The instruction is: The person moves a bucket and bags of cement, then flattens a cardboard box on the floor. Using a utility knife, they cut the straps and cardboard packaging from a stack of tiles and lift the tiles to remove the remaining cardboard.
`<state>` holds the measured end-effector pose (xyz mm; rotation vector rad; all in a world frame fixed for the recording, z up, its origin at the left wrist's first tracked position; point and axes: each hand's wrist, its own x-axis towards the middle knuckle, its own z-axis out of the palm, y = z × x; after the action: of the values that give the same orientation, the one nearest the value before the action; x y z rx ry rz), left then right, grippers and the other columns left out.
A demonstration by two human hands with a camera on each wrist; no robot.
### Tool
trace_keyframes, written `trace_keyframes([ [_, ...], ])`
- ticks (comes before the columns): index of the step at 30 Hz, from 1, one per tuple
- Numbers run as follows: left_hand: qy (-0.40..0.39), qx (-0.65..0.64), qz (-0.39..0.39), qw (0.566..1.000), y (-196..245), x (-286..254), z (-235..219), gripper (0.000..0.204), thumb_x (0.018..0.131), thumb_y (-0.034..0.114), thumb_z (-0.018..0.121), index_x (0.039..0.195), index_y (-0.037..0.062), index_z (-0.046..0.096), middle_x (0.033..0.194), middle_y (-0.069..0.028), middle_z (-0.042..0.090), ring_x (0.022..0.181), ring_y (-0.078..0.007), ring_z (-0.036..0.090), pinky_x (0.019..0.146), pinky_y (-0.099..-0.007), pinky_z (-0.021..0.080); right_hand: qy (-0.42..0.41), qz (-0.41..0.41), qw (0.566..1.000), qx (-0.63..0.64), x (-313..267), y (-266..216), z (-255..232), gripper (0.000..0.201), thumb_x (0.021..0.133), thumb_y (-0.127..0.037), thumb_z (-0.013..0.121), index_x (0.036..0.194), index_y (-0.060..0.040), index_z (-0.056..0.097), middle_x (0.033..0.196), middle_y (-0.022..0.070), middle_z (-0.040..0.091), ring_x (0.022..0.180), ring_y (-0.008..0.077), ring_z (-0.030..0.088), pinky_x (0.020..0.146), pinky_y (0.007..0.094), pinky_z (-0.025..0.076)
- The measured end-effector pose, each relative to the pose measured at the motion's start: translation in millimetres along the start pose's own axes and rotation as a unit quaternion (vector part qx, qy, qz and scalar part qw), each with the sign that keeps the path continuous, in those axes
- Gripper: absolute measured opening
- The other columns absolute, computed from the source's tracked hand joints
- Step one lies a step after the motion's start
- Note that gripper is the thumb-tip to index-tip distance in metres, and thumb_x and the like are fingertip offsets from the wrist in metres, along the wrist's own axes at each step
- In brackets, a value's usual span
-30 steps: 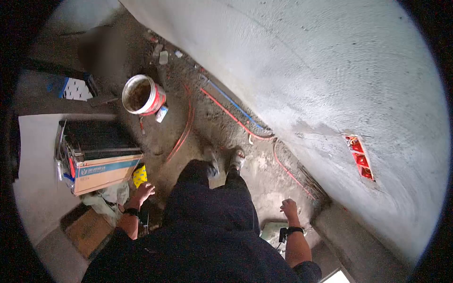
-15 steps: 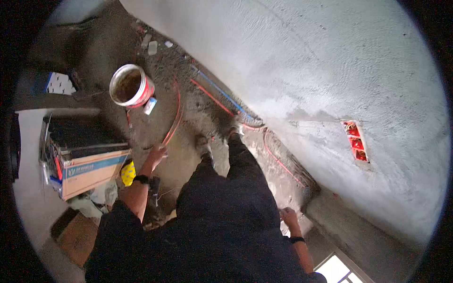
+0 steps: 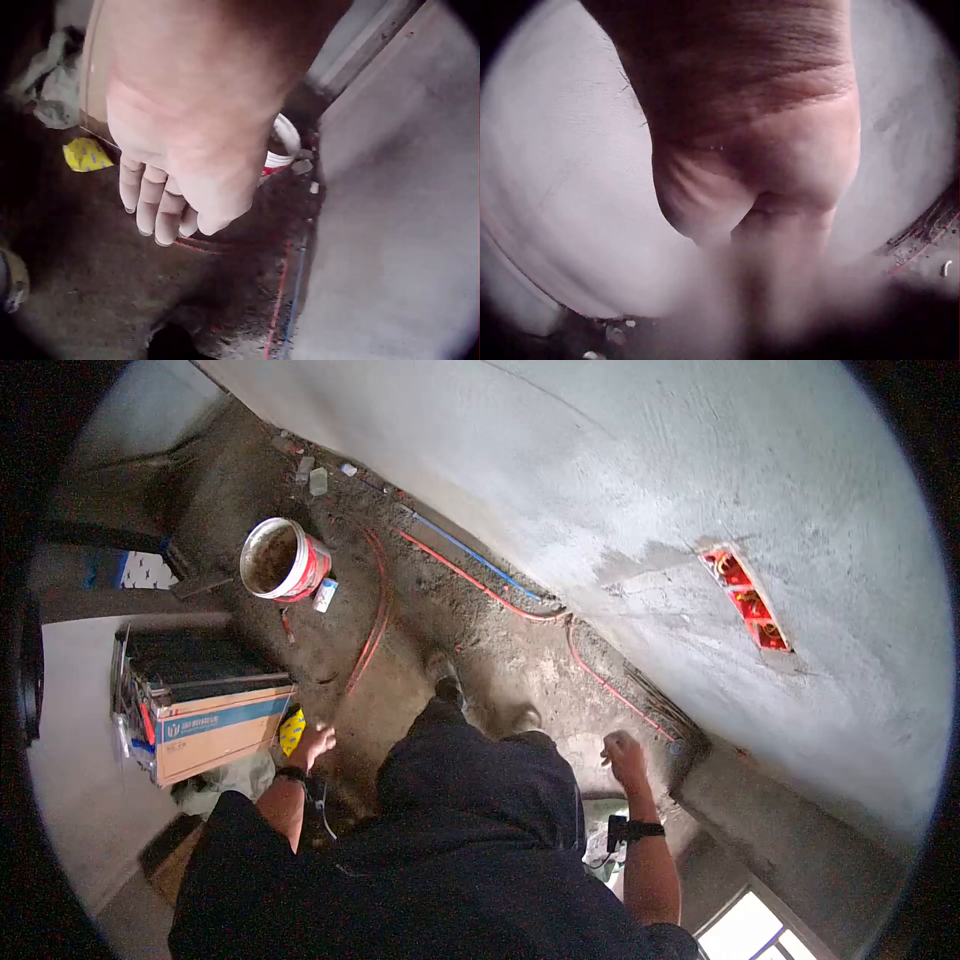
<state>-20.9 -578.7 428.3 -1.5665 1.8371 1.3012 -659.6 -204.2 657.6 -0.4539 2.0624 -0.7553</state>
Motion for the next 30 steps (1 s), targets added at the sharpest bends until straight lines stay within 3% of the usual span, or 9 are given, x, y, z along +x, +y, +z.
trace_keyframes([
  [1,-0.007,-0.226,-0.127,0.966,53,-4,-9,0.036,0.086,0.023,0.064,0.114,0.0021,0.06,0.104,-0.0162,0.062,0.097,-0.0271,0.062,0.082,-0.0404,0.051,-0.016,-0.019,0.999,-0.023,-8,42,-3,0.029,0.086,-0.022,0.054,0.089,0.0064,0.059,0.074,0.0162,0.065,0.063,0.0195,0.064,0.054,0.031,0.052],
  [4,0.14,0.32,0.282,0.893,125,8,-9,0.033,0.085,0.025,0.063,0.106,-0.0013,0.061,0.085,-0.013,0.063,0.079,-0.0212,0.063,0.075,-0.038,0.051,-0.011,0.105,0.994,0.013,-46,114,-9,0.028,0.085,-0.023,0.057,0.088,0.0052,0.06,0.073,0.0135,0.064,0.062,0.0184,0.062,0.054,0.0318,0.051],
  [7,0.035,-0.063,0.04,0.997,297,-55,-5,0.033,0.086,0.028,0.06,0.101,-0.001,0.063,0.077,-0.0108,0.063,0.077,-0.0214,0.063,0.075,-0.0377,0.05,0.031,0.103,0.994,0.027,-87,219,-15,0.026,0.085,-0.021,0.058,0.087,0.0046,0.059,0.068,0.0113,0.061,0.059,0.0183,0.06,0.054,0.0322,0.05],
  [11,0.021,0.027,0.139,0.99,346,-43,51,0.033,0.086,0.03,0.058,0.093,-0.0015,0.064,0.074,-0.0108,0.064,0.075,-0.0229,0.063,0.074,-0.0378,0.049,0.176,0.054,0.983,-0.005,-178,422,-13,0.023,0.083,-0.017,0.057,0.085,0.0056,0.06,0.067,0.0134,0.062,0.058,0.0193,0.061,0.054,0.0311,0.051],
  [16,0.0,0.048,0.076,0.996,315,-54,85,0.031,0.084,0.028,0.058,0.092,-0.0004,0.066,0.087,-0.0158,0.068,0.083,-0.0272,0.066,0.078,-0.0408,0.049,0.128,0.298,0.939,0.112,-249,364,-14,0.024,0.081,-0.018,0.052,0.076,0.0041,0.06,0.066,0.0146,0.063,0.056,0.0234,0.061,0.058,0.0369,0.053],
  [19,-0.068,0.083,0.115,0.988,207,-31,95,0.033,0.085,0.03,0.057,0.099,0.0016,0.066,0.093,-0.0164,0.068,0.09,-0.0312,0.065,0.083,-0.0426,0.048,0.048,0.176,0.981,-0.067,-222,342,-13,0.026,0.08,-0.02,0.053,0.078,0.0036,0.062,0.065,0.0161,0.063,0.059,0.0253,0.063,0.062,0.038,0.053],
  [23,-0.064,0.459,0.42,0.78,141,-63,85,0.034,0.087,0.032,0.055,0.106,0.005,0.064,0.111,-0.0148,0.064,0.098,-0.0358,0.061,0.084,-0.046,0.048,0.147,0.167,0.975,-0.005,-158,252,-16,0.027,0.082,-0.02,0.056,0.087,0.0046,0.063,0.074,0.014,0.065,0.067,0.0226,0.063,0.063,0.036,0.05],
  [26,-0.178,0.552,0.379,0.721,114,-29,78,0.036,0.087,0.032,0.056,0.111,0.0044,0.062,0.115,-0.013,0.063,0.101,-0.0324,0.061,0.084,-0.0455,0.048,0.176,0.102,0.977,0.065,-132,211,-14,0.025,0.084,-0.021,0.057,0.089,0.0019,0.064,0.071,0.0107,0.063,0.06,0.018,0.059,0.056,0.0338,0.048],
  [30,-0.1,0.164,0.159,0.968,178,-30,54,0.03,0.088,0.028,0.056,0.105,0.0034,0.062,0.101,-0.0099,0.066,0.092,-0.0284,0.063,0.079,-0.0432,0.05,0.134,0.134,0.978,0.083,-138,133,13,0.023,0.084,-0.02,0.056,0.084,0.0019,0.063,0.068,0.0091,0.061,0.058,0.0167,0.058,0.055,0.0318,0.048],
])
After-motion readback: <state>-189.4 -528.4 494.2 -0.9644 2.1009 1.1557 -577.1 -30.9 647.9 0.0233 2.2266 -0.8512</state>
